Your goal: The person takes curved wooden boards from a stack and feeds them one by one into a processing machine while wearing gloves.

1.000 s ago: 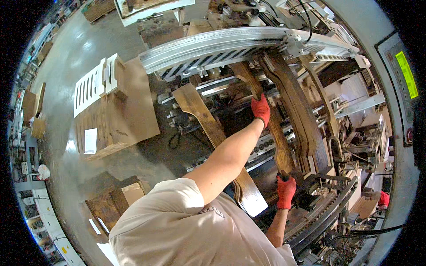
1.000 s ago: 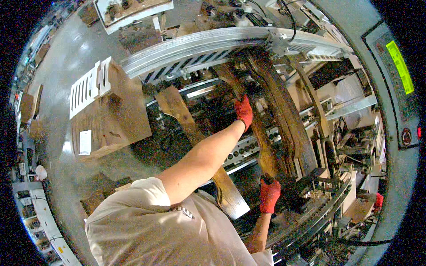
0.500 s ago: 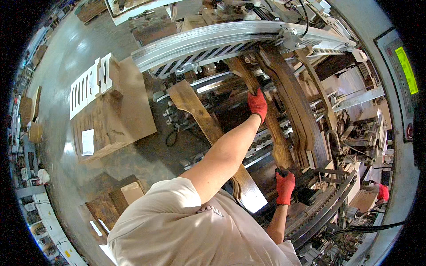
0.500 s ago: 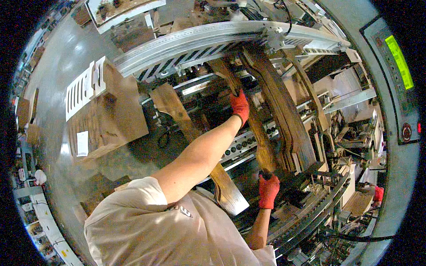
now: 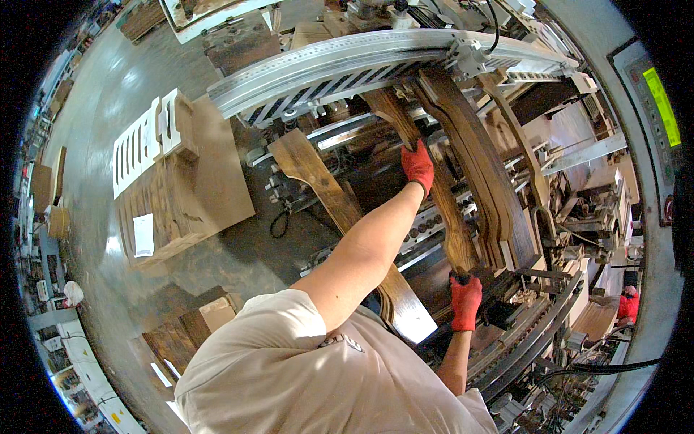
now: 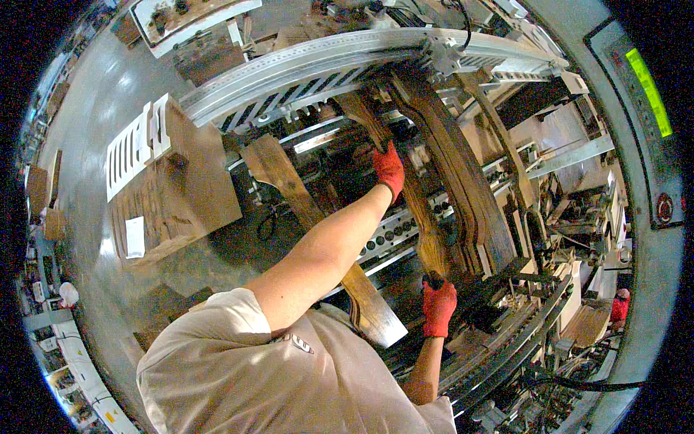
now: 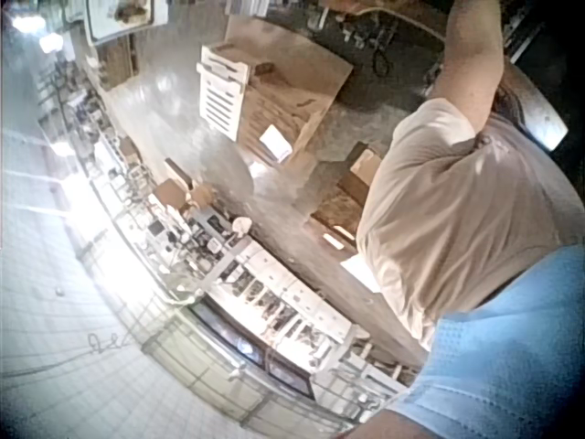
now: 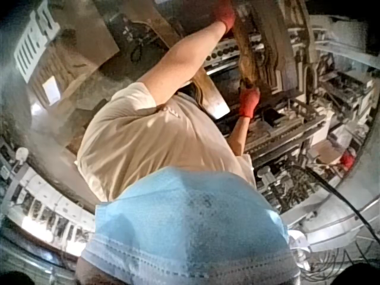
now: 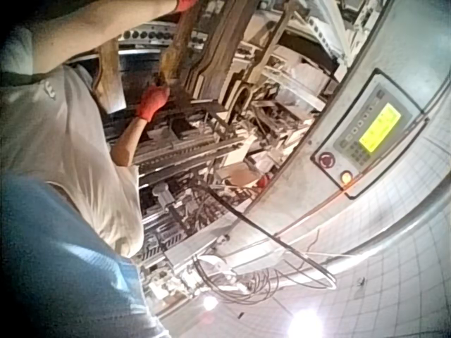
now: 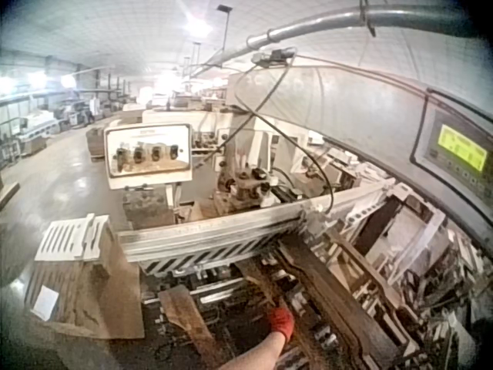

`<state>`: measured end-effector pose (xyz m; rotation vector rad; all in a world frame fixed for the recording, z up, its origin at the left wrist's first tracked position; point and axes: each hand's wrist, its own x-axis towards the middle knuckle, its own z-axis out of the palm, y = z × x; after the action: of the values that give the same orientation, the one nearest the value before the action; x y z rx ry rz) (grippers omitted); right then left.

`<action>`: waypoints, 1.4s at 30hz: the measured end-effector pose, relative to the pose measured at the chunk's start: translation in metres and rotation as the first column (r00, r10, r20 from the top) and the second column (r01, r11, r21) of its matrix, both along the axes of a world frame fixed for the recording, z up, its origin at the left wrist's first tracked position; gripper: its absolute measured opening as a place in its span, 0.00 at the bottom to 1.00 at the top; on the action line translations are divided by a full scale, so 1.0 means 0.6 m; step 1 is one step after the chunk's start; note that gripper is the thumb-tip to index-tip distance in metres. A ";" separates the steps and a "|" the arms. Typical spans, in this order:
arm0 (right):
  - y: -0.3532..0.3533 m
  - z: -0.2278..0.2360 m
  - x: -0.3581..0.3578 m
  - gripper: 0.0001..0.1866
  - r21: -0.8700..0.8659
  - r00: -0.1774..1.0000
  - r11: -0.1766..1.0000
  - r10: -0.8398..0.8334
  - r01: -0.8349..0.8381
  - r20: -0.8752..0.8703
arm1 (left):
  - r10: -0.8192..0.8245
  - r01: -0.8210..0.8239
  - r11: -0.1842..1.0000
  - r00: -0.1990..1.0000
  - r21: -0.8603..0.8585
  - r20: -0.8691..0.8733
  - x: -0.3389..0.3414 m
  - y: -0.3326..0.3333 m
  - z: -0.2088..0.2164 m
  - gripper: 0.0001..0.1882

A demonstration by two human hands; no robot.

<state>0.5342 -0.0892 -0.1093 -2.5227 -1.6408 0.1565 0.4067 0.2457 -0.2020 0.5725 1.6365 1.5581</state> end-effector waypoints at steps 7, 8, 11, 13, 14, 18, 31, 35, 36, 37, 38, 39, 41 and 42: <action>0.003 0.021 -0.011 0.23 0.036 0.992 0.999 -0.035 0.040 -0.123 | 0.029 -0.055 0.992 0.976 0.114 0.216 -0.019 -0.020 0.064 0.24; 0.005 0.020 -0.010 0.24 0.012 0.991 0.999 -0.052 0.053 -0.122 | 0.051 -0.068 0.994 0.979 0.082 0.199 -0.018 -0.021 0.062 0.24; 0.000 0.014 -0.004 0.24 -0.032 0.989 0.995 -0.100 0.097 -0.113 | 0.027 -0.027 1.000 0.985 -0.004 0.171 -0.012 -0.036 0.085 0.24; -0.004 0.010 -0.004 0.23 0.027 0.989 0.995 -0.089 0.093 -0.119 | -0.025 0.033 0.999 0.978 -0.034 0.208 -0.010 -0.036 0.082 0.24; -0.008 0.007 -0.005 0.23 0.093 0.989 0.992 -0.074 0.086 -0.126 | -0.045 0.057 0.997 0.970 -0.043 0.241 -0.008 -0.036 0.081 0.24; 0.007 0.015 -0.015 0.24 0.086 0.998 0.996 -0.017 0.021 -0.054 | -0.072 0.070 0.997 0.996 -0.044 -0.048 -0.019 0.007 -0.020 0.28; 0.177 0.168 -0.110 0.24 0.193 0.946 0.933 0.319 -0.303 -0.061 | -0.283 0.287 0.934 0.958 -0.212 0.052 -0.021 0.025 -0.043 0.28; 0.267 0.116 -0.165 0.29 0.208 0.902 0.899 0.414 -0.385 -0.123 | -0.389 0.381 0.921 0.903 -0.078 -0.183 -0.114 0.048 -0.055 0.27; 0.273 0.093 -0.146 0.28 0.221 0.920 0.905 0.386 -0.363 -0.070 | -0.396 0.399 0.912 0.917 -0.095 0.053 -0.068 0.023 -0.019 0.30; 0.272 0.065 -0.113 0.28 0.224 0.939 0.917 0.342 -0.330 -0.017 | -0.385 0.434 0.892 0.877 -0.129 0.287 -0.024 -0.028 0.052 0.34; 0.275 0.061 -0.112 0.27 0.255 0.942 0.914 0.333 -0.315 -0.031 | -0.381 0.449 0.885 0.849 -0.120 0.367 -0.024 -0.042 0.079 0.35; 0.276 0.056 -0.110 0.27 0.281 0.945 0.912 0.325 -0.301 -0.045 | -0.373 0.466 0.877 0.814 -0.117 0.445 -0.021 -0.055 0.102 0.36; 0.291 0.079 -0.136 0.27 0.280 0.920 0.897 0.381 -0.342 -0.096 | -0.532 0.517 0.845 0.790 0.135 0.304 -0.075 0.006 0.041 0.27; 0.295 0.087 -0.135 0.27 0.231 0.912 0.907 0.389 -0.353 -0.134 | -0.632 0.553 0.765 0.744 0.328 0.219 -0.085 0.016 0.042 0.21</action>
<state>0.4529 0.0878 -0.0571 -1.9661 -1.9368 0.2299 0.3556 0.2554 -0.1770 0.8333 0.8836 1.2725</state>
